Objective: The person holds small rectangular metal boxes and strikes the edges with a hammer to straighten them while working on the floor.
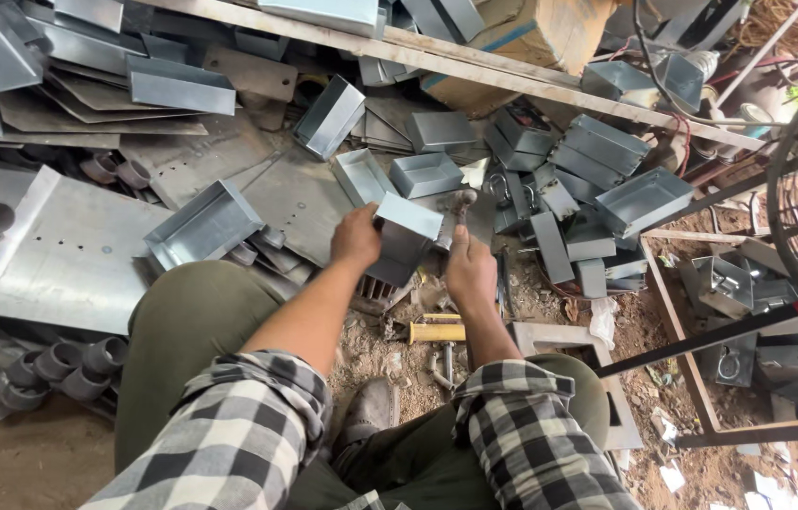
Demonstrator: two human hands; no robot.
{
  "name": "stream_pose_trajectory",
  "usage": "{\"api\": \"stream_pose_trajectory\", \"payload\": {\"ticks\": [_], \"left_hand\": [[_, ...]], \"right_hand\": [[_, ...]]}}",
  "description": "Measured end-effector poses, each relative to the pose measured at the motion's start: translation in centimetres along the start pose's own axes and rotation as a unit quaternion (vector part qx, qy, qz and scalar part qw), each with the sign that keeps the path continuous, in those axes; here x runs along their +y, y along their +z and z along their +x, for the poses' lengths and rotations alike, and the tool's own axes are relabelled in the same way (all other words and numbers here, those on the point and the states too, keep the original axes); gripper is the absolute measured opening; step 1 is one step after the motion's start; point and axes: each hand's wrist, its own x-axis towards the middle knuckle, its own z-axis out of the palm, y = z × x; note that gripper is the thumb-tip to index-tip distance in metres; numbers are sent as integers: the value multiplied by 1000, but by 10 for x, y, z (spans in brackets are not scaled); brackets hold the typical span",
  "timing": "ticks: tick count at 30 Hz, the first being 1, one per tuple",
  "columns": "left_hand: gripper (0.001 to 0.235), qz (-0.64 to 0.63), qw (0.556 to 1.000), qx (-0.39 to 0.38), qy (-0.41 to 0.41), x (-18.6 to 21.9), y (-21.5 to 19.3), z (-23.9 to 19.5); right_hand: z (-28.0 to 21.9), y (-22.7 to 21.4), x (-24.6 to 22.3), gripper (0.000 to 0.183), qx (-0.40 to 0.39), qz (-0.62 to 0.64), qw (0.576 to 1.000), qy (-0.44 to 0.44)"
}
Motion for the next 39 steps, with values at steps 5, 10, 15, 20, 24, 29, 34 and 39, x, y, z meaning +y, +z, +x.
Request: {"api": "stream_pose_trajectory", "payload": {"ticks": [5,10,15,20,24,29,34,39], "left_hand": [[33,11,1000,-15,-11,-18,9,17],[54,-164,985,-32,-28,-34,22,19],[93,-416,887,-182,-84,-6,-10,8],[93,-365,911,-155,-110,19,-23,4],[98,-401,900,-126,-113,19,-17,0],[87,-436,887,-113,-100,15,-13,8],[84,-426,898,-90,-63,1,-14,31],[100,-370,919,-79,-116,4,-19,41]], "right_hand": [[7,1,16,60,-42,-11,999,30],[12,19,33,62,-22,-16,999,-23],[6,20,29,61,-14,-14,999,-37],[2,14,18,62,-66,-7,997,38],[-4,15,14,59,-26,36,999,0],[-10,2,4,57,22,30,999,-14],[-8,-16,-8,53,15,136,989,-51],[-10,11,-1,52,36,83,986,-143]]}}
